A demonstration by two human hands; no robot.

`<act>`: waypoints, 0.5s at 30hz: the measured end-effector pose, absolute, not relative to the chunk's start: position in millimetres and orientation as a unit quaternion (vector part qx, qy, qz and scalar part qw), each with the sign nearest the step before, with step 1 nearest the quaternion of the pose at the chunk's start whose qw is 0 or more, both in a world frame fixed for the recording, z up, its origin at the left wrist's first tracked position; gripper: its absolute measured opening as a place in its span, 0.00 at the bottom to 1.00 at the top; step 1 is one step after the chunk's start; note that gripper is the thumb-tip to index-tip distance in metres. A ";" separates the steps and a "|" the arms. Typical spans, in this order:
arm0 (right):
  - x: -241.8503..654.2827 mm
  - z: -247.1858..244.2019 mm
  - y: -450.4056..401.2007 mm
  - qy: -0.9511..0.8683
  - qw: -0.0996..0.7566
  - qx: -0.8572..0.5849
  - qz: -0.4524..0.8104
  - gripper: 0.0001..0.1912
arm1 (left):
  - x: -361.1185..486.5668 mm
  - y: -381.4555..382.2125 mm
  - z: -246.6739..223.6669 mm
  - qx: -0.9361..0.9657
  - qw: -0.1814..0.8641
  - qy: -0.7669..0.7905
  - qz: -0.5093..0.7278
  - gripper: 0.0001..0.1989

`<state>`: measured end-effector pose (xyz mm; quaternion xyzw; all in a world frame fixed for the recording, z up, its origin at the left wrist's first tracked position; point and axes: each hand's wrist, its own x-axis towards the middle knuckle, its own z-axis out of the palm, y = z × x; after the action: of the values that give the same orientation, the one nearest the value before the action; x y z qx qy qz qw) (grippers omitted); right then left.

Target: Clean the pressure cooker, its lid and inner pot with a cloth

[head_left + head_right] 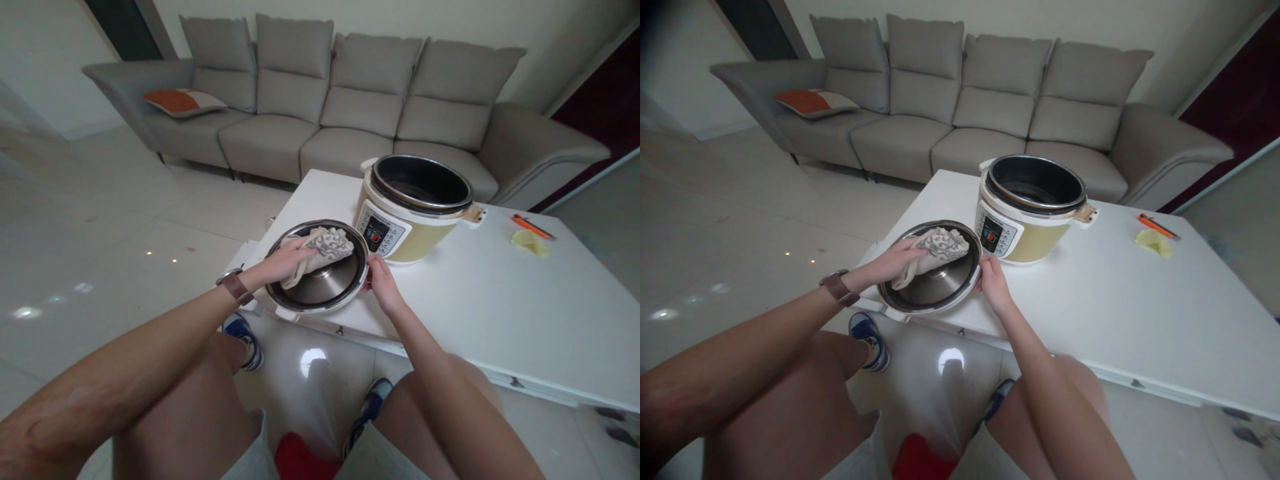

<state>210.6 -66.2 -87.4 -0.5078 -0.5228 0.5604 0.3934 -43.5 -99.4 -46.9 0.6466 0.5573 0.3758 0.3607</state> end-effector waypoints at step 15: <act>210.2 -86.4 -65.8 -0.508 0.390 -0.517 0.568 0.15 | -53.1 -76.7 -24.5 0.428 0.232 0.524 0.699 0.18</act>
<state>210.2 -65.8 -86.4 -0.5171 -0.5082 0.5678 0.3898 -53.1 -76.7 -24.5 0.4278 0.5236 0.6995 0.2316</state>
